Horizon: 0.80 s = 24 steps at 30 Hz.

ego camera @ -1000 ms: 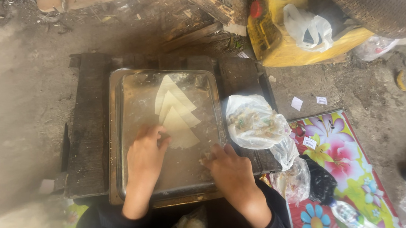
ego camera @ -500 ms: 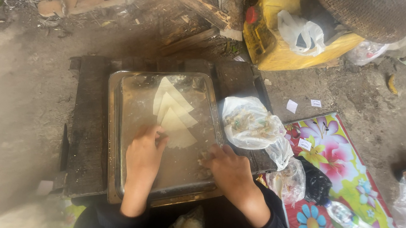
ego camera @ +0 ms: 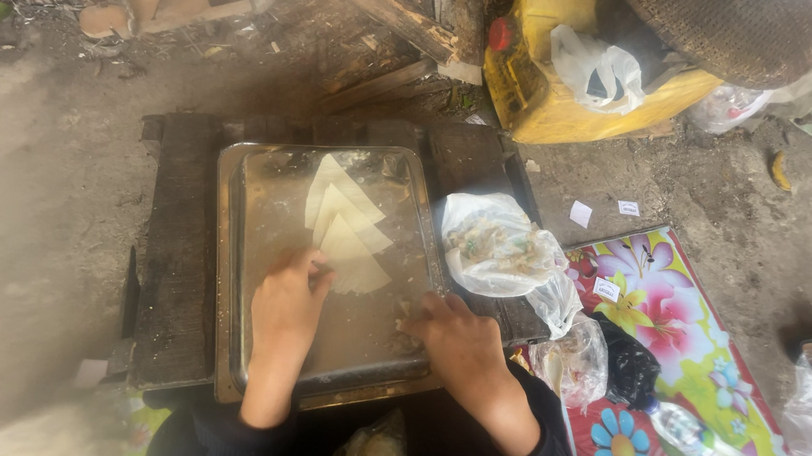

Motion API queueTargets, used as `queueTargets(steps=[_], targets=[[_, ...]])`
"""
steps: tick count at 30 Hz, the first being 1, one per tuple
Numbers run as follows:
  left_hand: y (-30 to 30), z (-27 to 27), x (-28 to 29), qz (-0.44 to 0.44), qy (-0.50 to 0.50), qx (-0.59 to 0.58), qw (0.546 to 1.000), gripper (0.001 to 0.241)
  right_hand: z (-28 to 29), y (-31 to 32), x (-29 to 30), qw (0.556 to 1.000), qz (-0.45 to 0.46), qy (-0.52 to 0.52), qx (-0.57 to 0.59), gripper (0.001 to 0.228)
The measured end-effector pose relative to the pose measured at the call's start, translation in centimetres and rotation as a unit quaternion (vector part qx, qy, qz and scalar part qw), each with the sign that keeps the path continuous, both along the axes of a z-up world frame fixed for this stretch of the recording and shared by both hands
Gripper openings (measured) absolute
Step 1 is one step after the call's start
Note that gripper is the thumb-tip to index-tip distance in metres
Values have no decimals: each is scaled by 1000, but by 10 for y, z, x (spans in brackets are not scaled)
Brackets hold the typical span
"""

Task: The person wraps individual rolls by hand, placing a small amount of filling onto a square wrapper on a tray, rolling it tightly, and setting the finished roll aside in a plastic bag.

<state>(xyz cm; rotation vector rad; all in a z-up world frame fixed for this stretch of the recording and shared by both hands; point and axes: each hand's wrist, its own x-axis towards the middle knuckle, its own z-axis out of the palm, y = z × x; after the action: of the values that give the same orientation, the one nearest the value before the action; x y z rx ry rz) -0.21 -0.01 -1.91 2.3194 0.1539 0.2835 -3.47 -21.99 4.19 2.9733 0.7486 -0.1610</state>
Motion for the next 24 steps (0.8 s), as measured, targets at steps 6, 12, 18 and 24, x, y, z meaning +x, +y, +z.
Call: queueTargets(steps=[6,12,18,24], targets=[[1,1,-1,-5,7,-6,1000,19,-8,-4,-3,1000,-7,-9,9,44],[0,-4,0,-4,13,2,1000,20,-9,-1,-7,999,2,-45,11,40],[-2,-9,0,-22,24,11,999,19,8,5,5,993,-36,105,-39,24],[-4,0,1,-13,53,50,997,33,10,-19,49,931,70,78,350,36]])
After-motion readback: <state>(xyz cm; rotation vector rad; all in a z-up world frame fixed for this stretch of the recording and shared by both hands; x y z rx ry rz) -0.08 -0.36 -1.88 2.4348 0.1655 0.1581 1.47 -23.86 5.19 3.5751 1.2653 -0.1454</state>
